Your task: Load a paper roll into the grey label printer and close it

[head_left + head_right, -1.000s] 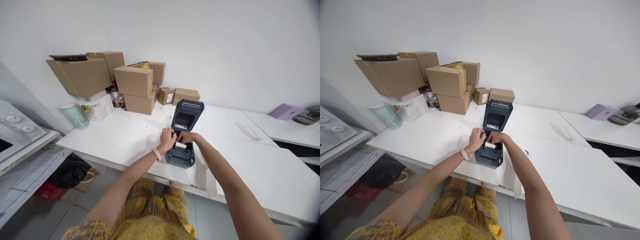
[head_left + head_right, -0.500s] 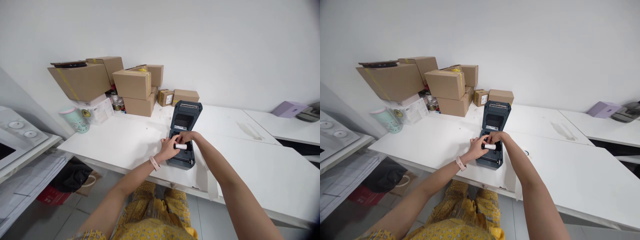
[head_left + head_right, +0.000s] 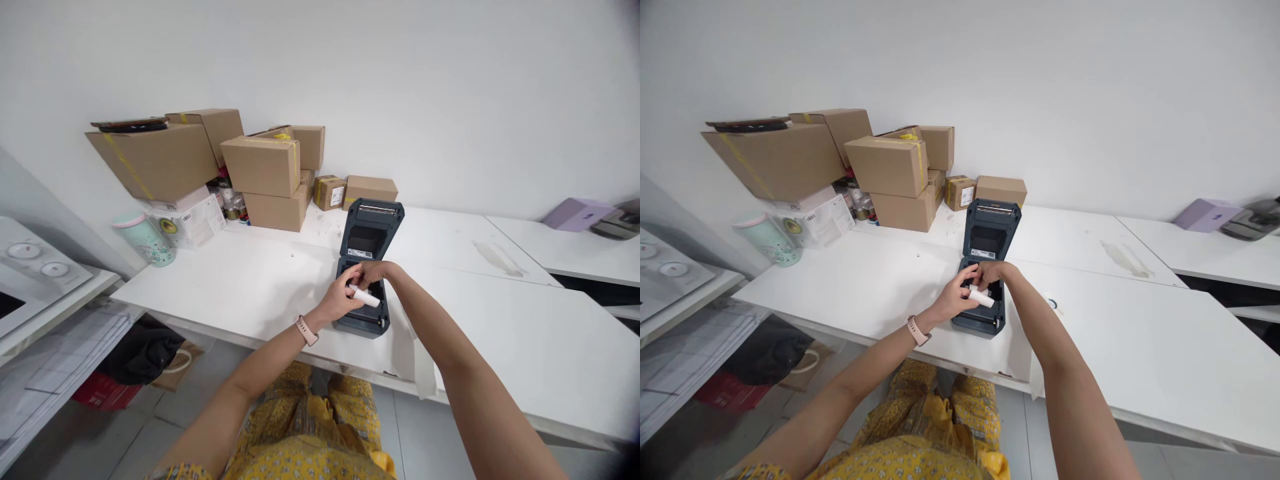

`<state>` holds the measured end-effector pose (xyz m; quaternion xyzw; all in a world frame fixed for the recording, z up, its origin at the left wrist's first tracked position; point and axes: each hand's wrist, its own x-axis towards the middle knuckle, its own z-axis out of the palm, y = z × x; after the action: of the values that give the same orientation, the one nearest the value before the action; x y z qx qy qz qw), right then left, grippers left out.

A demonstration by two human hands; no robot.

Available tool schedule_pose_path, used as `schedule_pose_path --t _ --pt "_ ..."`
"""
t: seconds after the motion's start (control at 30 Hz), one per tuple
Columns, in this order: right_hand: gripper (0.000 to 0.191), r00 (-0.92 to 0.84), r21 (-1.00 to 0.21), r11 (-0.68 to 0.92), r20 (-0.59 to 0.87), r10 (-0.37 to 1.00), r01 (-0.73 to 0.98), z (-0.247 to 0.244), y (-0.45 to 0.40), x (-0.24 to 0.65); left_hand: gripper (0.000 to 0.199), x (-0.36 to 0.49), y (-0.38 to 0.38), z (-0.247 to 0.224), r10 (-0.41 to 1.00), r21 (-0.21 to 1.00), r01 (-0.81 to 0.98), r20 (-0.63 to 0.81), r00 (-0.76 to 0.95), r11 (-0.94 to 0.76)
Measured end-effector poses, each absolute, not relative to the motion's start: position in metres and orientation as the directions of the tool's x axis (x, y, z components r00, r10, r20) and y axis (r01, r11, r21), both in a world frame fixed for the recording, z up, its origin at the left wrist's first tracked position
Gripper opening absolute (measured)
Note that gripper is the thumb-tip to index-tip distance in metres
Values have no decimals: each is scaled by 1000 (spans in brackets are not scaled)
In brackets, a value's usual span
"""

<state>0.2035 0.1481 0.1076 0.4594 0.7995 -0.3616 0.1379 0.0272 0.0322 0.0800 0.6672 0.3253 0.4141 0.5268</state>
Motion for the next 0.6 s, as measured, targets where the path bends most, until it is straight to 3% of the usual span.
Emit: schedule_pose_path --t 0.23,0.43,0.53,0.6 --pt "49 -529 -454 301 -545 650 839 106 146 204 70 18 -22 68 848 907 144 300 436 -396" --pt "39 -509 -440 305 -482 713 844 106 133 200 31 20 -38 50 780 757 309 395 484 -576" --pt "34 -523 -470 321 -400 753 822 123 119 204 29 20 -40 46 725 650 355 478 496 -672" --pt "35 -518 -557 340 -197 832 758 143 109 210 29 18 -42 44 704 615 362 514 490 -700"
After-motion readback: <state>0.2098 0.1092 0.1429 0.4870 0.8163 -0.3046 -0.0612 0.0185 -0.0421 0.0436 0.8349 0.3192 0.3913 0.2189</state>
